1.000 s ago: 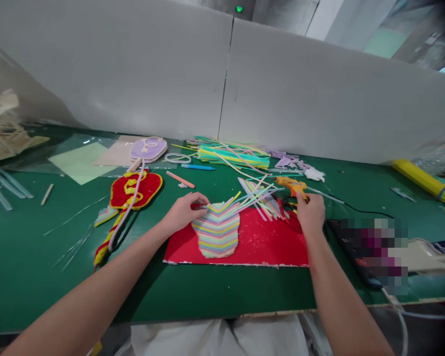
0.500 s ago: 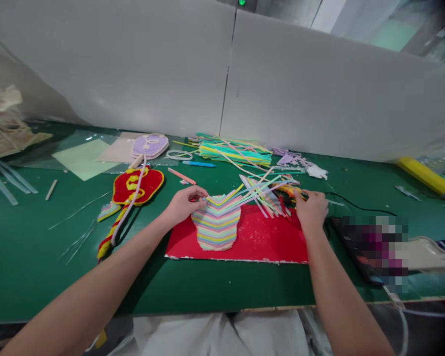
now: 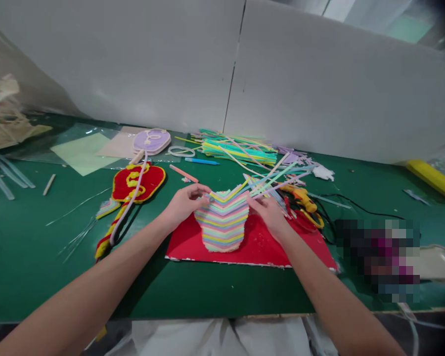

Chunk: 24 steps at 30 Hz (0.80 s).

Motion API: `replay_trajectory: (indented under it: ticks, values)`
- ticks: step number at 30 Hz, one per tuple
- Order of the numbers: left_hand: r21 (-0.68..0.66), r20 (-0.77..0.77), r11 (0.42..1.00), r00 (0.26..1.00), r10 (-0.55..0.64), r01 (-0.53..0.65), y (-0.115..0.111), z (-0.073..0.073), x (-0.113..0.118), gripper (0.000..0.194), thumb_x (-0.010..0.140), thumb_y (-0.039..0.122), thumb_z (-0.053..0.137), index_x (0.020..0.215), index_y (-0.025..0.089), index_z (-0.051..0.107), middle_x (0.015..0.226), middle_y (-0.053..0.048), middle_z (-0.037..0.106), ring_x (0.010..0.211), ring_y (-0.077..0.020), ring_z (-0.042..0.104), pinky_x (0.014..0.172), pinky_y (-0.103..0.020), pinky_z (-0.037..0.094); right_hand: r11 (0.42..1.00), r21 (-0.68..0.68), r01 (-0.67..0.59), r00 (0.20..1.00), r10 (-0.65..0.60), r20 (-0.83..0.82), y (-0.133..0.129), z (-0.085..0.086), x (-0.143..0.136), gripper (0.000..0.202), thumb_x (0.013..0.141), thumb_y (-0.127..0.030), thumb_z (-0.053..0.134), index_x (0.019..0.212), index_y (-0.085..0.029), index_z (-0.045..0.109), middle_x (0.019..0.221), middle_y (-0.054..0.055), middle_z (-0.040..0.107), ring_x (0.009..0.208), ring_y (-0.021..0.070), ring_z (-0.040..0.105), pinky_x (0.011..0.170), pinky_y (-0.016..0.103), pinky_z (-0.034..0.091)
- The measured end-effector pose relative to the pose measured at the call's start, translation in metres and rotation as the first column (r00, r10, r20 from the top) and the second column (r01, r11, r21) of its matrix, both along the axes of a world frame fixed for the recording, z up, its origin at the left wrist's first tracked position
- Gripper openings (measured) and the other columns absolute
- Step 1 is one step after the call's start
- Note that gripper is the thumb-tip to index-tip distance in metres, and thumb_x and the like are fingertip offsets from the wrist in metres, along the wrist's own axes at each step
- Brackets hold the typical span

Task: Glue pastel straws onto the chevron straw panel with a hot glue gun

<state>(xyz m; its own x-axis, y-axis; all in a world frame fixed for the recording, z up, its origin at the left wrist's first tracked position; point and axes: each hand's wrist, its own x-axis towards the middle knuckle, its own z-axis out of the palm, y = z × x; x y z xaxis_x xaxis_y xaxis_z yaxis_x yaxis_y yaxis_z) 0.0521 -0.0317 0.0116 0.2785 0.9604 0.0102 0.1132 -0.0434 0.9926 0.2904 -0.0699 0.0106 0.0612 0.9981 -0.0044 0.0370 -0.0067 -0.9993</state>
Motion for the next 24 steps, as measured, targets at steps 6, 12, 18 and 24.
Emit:
replay_trajectory:
  ticks: [6, 12, 18, 24]
  values:
    - [-0.071, -0.005, 0.997, 1.000, 0.007, -0.007, -0.010, 0.005, 0.006, 0.046, 0.064, 0.045, 0.075, 0.099, 0.018, 0.067, 0.093, -0.005, 0.071, 0.080, -0.0185, 0.064, 0.068, -0.027, 0.049, 0.999, -0.026, -0.037, 0.999, 0.036, -0.031, -0.005, 0.001, -0.020, 0.043, 0.063, -0.042, 0.079, 0.099, -0.021, 0.071, 0.100, 0.003, 0.074, 0.102, 0.0242, 0.065, 0.092, 0.040, 0.050]
    - [-0.165, 0.021, 0.986, 0.999, 0.024, -0.020, -0.016, 0.010, 0.011, 0.038, 0.066, 0.050, 0.073, 0.085, 0.017, 0.069, 0.080, -0.002, 0.070, 0.073, -0.0177, 0.064, 0.066, -0.026, 0.049, 0.999, -0.023, -0.023, 0.996, 0.021, -0.085, -0.007, -0.004, -0.022, 0.049, 0.066, -0.038, 0.078, 0.111, -0.023, 0.067, 0.102, 0.003, 0.073, 0.103, 0.0232, 0.065, 0.097, 0.042, 0.048]
    - [-0.207, 0.013, 0.975, 0.996, 0.083, -0.078, -0.020, 0.015, 0.015, 0.032, 0.065, 0.047, 0.073, 0.076, 0.018, 0.066, 0.070, 0.001, 0.064, 0.064, -0.0139, 0.058, 0.058, -0.023, 0.043, 0.996, -0.058, -0.064, 0.989, 0.055, -0.135, -0.013, 0.001, -0.023, 0.053, 0.067, -0.037, 0.078, 0.117, -0.023, 0.064, 0.107, 0.004, 0.072, 0.108, 0.0243, 0.063, 0.099, 0.043, 0.047]
    - [-0.213, -0.006, 0.972, 0.995, 0.097, -0.096, -0.023, 0.017, 0.016, 0.028, 0.065, 0.045, 0.073, 0.075, 0.019, 0.066, 0.065, 0.003, 0.059, 0.061, -0.0128, 0.054, 0.055, -0.023, 0.041, 0.994, -0.102, -0.032, 0.980, 0.011, -0.197, -0.017, 0.005, -0.026, 0.054, 0.064, -0.036, 0.080, 0.114, -0.024, 0.066, 0.109, 0.004, 0.071, 0.110, 0.0255, 0.062, 0.099, 0.044, 0.048]
